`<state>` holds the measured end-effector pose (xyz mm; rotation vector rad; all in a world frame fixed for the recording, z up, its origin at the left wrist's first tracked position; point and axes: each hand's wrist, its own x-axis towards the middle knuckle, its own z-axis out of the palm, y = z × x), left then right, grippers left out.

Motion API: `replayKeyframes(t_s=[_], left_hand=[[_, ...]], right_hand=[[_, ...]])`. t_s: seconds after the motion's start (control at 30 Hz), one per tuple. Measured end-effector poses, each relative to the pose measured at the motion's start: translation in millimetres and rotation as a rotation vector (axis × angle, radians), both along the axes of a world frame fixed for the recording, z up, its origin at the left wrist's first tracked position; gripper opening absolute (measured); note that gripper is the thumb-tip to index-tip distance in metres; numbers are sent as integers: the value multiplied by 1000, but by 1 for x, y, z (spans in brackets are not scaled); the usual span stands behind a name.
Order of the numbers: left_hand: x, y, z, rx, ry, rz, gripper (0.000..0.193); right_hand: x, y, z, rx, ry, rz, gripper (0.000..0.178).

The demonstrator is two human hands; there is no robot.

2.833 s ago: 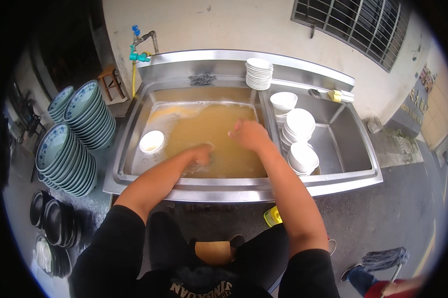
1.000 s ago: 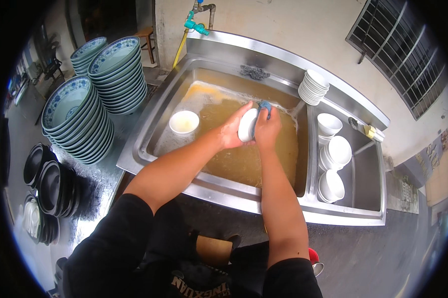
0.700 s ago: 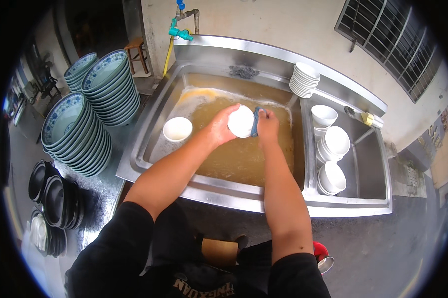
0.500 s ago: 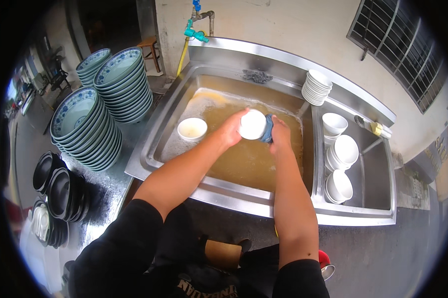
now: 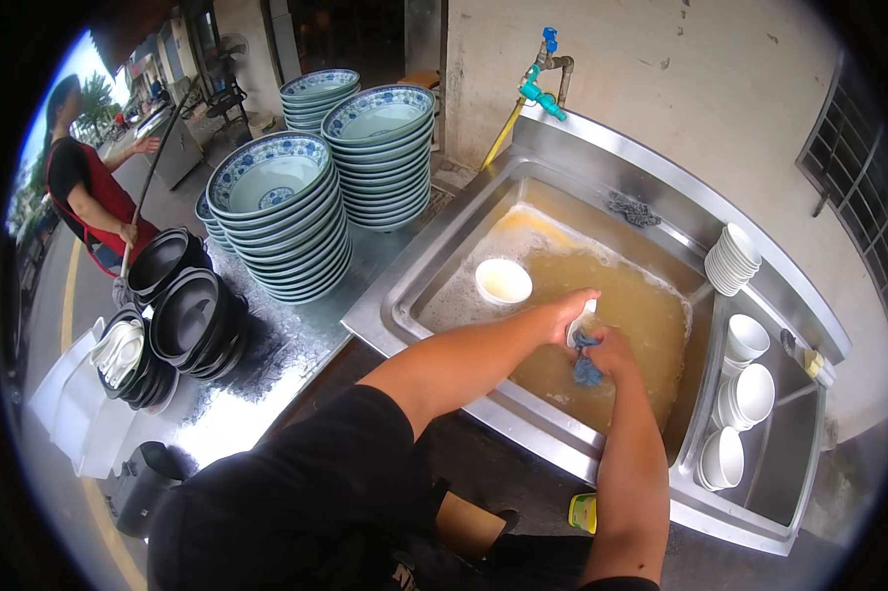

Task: The person washes white bowls one at a time in a double-basin stainless steel sink using a blue sponge and soapy water. They scrub each bowl, rinse it, and place it in the adjacent clean basin. Stacks of clean bowls and plates are visible nearby.

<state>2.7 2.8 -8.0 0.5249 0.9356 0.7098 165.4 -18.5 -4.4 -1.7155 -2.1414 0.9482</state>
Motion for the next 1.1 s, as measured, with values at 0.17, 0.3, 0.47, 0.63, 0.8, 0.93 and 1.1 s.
replayKeyframes(t_s=[0.17, 0.3, 0.47, 0.63, 0.8, 0.93, 1.1], left_hand=[[19, 2, -13, 53, -105, -149, 60], [-7, 20, -37, 112, -173, -171, 59], [-1, 16, -30, 101, 105, -200, 61], [2, -4, -9, 90, 90, -202, 63], [-4, -18, 6, 132, 32, -75, 51], [-11, -4, -15, 492, 849, -83, 31], [-9, 3, -29, 930, 1399, -559, 24]], right_hand=[[1, 21, -16, 86, 527, -219, 23], [-25, -6, 13, -210, 639, -27, 24], [5, 11, -12, -7, -78, 29, 29], [7, 17, -17, 129, 281, -240, 31], [-10, 1, 5, -150, 631, -91, 28], [0, 7, -8, -83, 22, 2, 17], [40, 39, -43, 403, -109, -83, 18]])
